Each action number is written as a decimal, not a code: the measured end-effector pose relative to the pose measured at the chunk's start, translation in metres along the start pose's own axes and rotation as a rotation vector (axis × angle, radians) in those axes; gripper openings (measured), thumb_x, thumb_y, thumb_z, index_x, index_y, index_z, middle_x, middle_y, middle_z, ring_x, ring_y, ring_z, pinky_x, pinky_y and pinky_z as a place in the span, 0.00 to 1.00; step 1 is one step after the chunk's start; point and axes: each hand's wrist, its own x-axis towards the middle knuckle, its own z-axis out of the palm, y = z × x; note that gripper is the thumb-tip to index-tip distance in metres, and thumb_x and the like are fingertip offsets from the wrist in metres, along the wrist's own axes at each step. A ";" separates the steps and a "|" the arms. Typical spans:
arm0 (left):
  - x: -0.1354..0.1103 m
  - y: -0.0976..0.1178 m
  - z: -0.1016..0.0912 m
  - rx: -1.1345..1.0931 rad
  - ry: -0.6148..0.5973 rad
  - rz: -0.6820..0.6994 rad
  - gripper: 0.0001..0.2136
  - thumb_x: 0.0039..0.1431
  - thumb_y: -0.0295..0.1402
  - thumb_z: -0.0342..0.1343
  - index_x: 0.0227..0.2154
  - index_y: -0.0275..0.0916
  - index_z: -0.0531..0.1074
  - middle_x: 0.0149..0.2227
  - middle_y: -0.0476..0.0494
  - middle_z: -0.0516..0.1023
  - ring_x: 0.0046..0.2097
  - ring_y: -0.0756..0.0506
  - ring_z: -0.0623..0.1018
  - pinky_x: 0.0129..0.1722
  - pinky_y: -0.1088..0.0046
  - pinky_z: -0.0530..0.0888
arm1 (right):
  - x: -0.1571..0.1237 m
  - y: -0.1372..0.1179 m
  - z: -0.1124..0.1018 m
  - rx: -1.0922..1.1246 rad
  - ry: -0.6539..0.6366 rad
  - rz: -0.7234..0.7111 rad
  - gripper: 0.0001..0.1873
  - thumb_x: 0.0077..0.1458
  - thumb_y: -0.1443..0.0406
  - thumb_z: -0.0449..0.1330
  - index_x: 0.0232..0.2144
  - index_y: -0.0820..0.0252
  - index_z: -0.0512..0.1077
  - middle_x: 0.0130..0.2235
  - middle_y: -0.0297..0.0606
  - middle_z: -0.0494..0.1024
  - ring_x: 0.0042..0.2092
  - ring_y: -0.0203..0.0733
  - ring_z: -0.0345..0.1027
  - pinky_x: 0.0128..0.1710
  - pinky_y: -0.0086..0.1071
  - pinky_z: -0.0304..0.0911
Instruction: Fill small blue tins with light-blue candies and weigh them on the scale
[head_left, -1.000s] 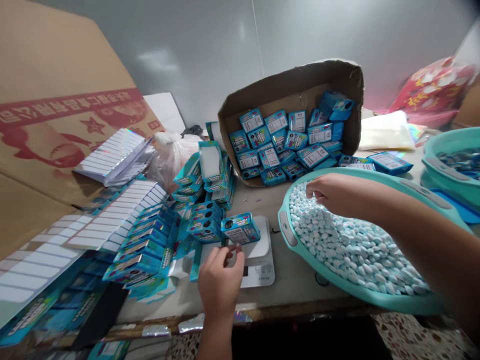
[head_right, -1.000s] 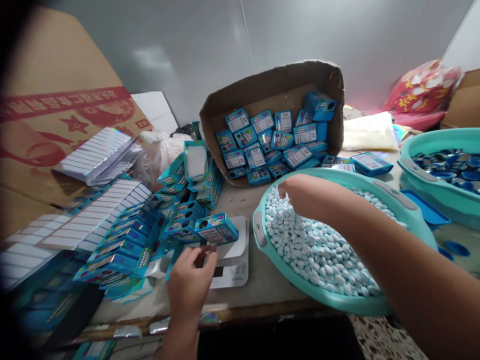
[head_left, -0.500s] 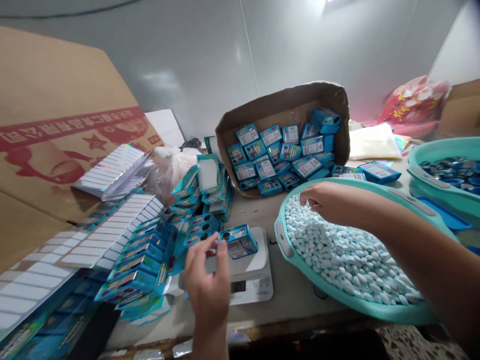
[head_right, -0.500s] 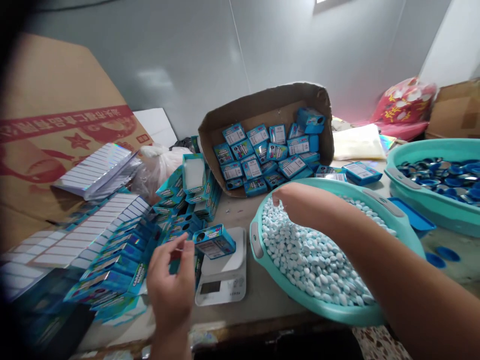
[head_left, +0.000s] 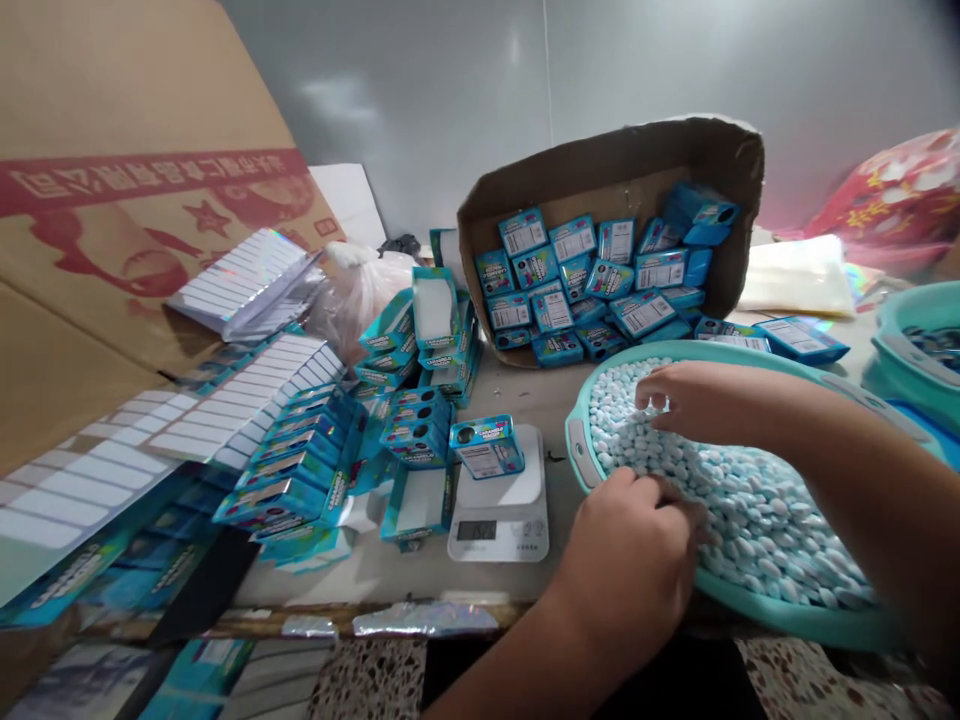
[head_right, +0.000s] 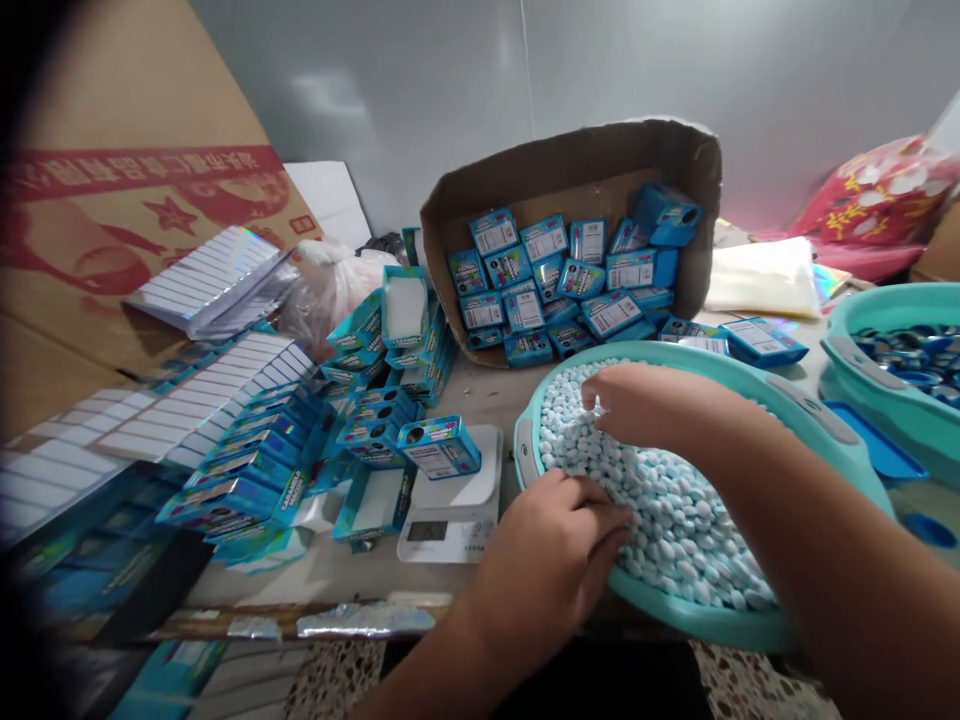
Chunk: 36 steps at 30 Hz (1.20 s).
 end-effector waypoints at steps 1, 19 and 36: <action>0.001 -0.002 0.001 -0.004 0.007 0.017 0.09 0.66 0.31 0.53 0.42 0.39 0.78 0.37 0.41 0.77 0.42 0.42 0.76 0.44 0.64 0.77 | 0.000 -0.001 -0.001 0.000 -0.023 0.020 0.12 0.52 0.70 0.59 0.40 0.59 0.76 0.40 0.42 0.78 0.42 0.49 0.71 0.41 0.36 0.61; 0.000 -0.052 -0.012 -0.055 0.467 0.144 0.10 0.66 0.25 0.54 0.46 0.35 0.77 0.42 0.43 0.81 0.42 0.45 0.79 0.43 0.68 0.77 | 0.005 0.005 -0.003 0.022 -0.090 0.034 0.12 0.54 0.68 0.62 0.43 0.58 0.76 0.38 0.37 0.79 0.36 0.43 0.69 0.34 0.33 0.58; -0.055 -0.123 -0.071 0.305 0.680 -0.322 0.07 0.62 0.36 0.59 0.37 0.42 0.82 0.37 0.46 0.83 0.39 0.43 0.81 0.44 0.65 0.77 | 0.001 0.011 0.000 0.060 -0.054 0.017 0.14 0.53 0.69 0.59 0.44 0.58 0.76 0.40 0.39 0.78 0.38 0.45 0.69 0.35 0.34 0.58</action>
